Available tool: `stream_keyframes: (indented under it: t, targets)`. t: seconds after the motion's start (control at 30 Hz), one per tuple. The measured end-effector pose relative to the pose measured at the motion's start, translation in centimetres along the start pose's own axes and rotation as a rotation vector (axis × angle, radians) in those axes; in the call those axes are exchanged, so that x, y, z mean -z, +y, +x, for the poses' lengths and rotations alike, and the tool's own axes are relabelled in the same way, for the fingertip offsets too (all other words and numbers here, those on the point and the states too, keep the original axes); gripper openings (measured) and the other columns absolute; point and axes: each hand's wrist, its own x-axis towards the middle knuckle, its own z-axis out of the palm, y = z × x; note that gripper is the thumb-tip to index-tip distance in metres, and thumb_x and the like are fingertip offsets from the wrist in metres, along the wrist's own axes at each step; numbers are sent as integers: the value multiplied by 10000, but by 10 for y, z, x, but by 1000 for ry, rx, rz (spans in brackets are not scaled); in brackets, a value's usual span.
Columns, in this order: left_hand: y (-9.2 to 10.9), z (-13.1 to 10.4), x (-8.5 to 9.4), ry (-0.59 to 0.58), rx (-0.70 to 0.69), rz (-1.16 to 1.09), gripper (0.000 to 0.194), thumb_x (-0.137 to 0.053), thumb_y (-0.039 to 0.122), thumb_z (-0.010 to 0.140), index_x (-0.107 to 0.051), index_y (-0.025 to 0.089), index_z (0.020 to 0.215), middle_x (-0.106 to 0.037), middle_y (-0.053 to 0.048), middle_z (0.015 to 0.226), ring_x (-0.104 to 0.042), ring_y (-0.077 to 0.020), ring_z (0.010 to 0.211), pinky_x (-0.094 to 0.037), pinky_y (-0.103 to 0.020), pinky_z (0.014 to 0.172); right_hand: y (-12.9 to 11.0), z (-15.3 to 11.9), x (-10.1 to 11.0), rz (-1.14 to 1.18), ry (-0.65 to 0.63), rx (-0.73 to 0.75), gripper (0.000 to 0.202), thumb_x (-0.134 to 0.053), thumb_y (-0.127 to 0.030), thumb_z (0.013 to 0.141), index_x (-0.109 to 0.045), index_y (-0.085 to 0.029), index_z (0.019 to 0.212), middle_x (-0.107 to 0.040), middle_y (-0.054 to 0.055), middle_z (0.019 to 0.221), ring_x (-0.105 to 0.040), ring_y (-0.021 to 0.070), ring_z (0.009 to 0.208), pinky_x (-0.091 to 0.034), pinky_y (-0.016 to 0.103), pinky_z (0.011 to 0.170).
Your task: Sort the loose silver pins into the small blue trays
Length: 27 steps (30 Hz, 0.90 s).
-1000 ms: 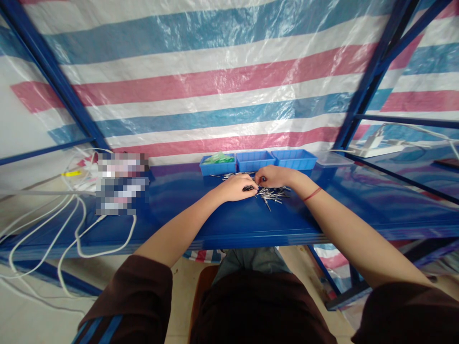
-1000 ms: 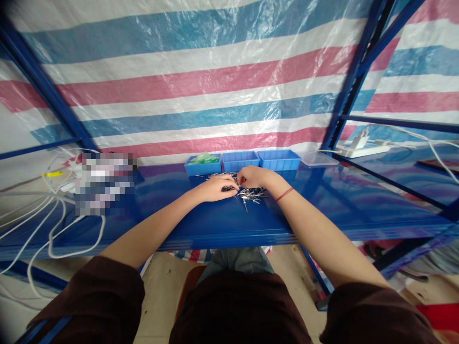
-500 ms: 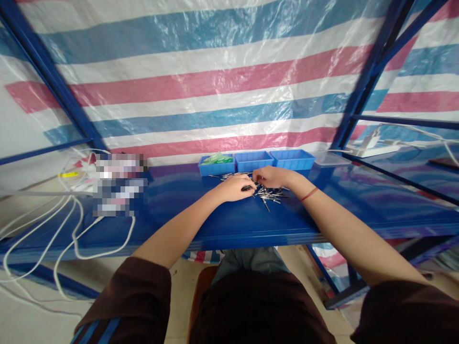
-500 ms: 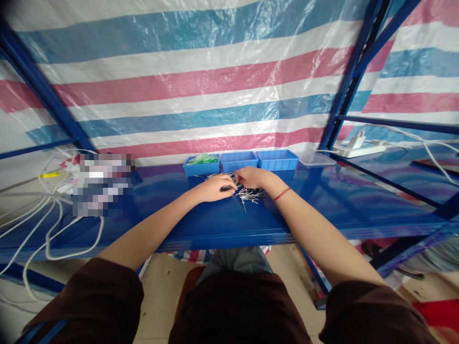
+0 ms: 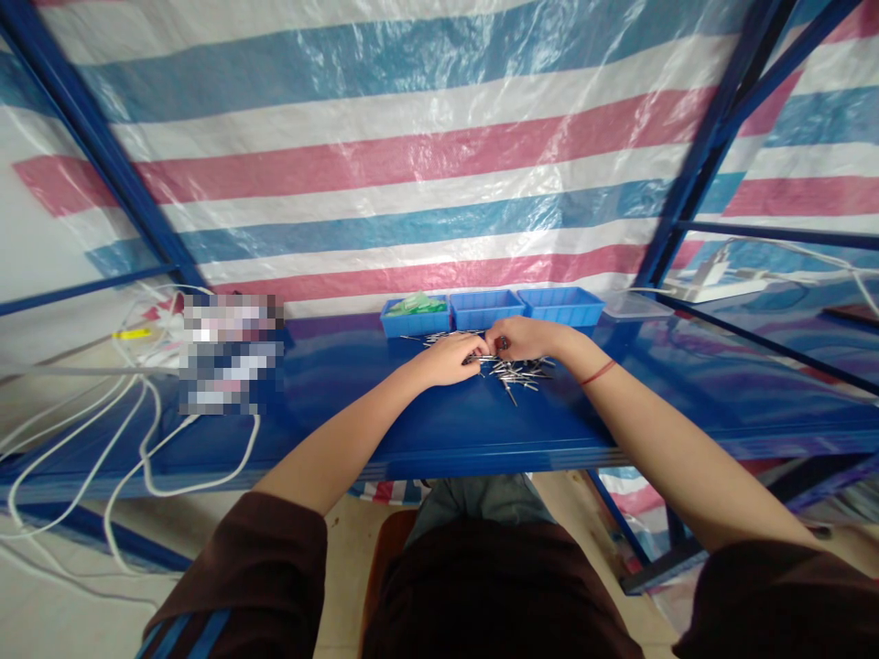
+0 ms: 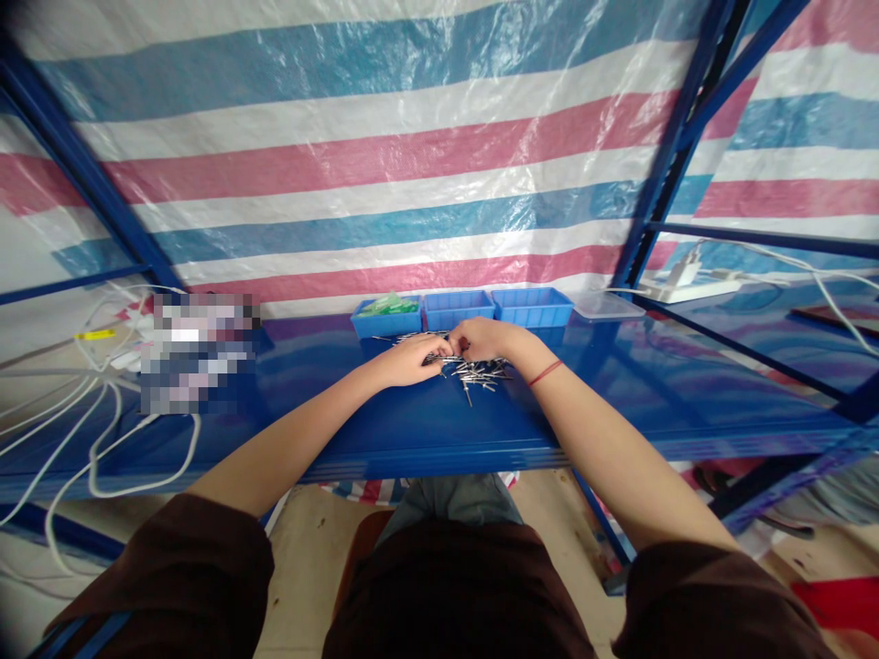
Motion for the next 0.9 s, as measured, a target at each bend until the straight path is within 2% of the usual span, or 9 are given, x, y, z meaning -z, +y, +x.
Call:
stream_keyframes:
  t: [0.17,0.37,0.5,0.67,0.77,0.9]
  targets:
    - [-3,0,-2,4,-25,-1,231,-504,149,759,-576,173,977,-639,-50,958,-580,-171,917,-435,-304,862,-2,0,1,29,-58,-66,227,-528,-109,645,-694,-152,795,-682,50,770,-592,150,690,-391,245,635]
    - [-7,0,-6,36,-44,1,224,-511,159,767,-581,184,978,-646,-38,942,-583,-164,905,-433,-302,857,1,3,-1,-20,-40,-22,191,-513,-112,691,-681,-144,775,-678,68,776,-580,155,696,-382,246,637]
    - [-5,0,-7,84,8,-14,177,-514,192,788,-584,175,950,-655,-37,909,-591,-166,870,-433,-306,838,3,0,-1,41,89,-22,206,-461,-106,743,-633,-135,853,-651,64,782,-541,135,667,-378,244,632]
    - [-1,0,-4,209,161,-86,237,-464,371,856,-585,169,885,-647,-40,834,-588,-176,816,-437,-301,762,-6,-1,3,214,246,81,175,-450,-194,802,-601,-135,869,-622,43,754,-523,120,658,-397,255,644]
    - [-1,1,-1,247,193,-127,277,-422,374,879,-582,154,827,-621,-33,772,-573,-156,741,-429,-270,702,-12,1,3,348,307,109,175,-484,-252,801,-607,-138,849,-638,51,792,-556,133,717,-421,279,693]
    - [-1,2,1,288,210,-172,256,-420,335,882,-591,153,824,-618,-16,748,-560,-139,710,-421,-252,691,-14,4,3,549,422,39,220,-583,-316,747,-583,-143,882,-631,48,756,-564,141,699,-444,293,672]
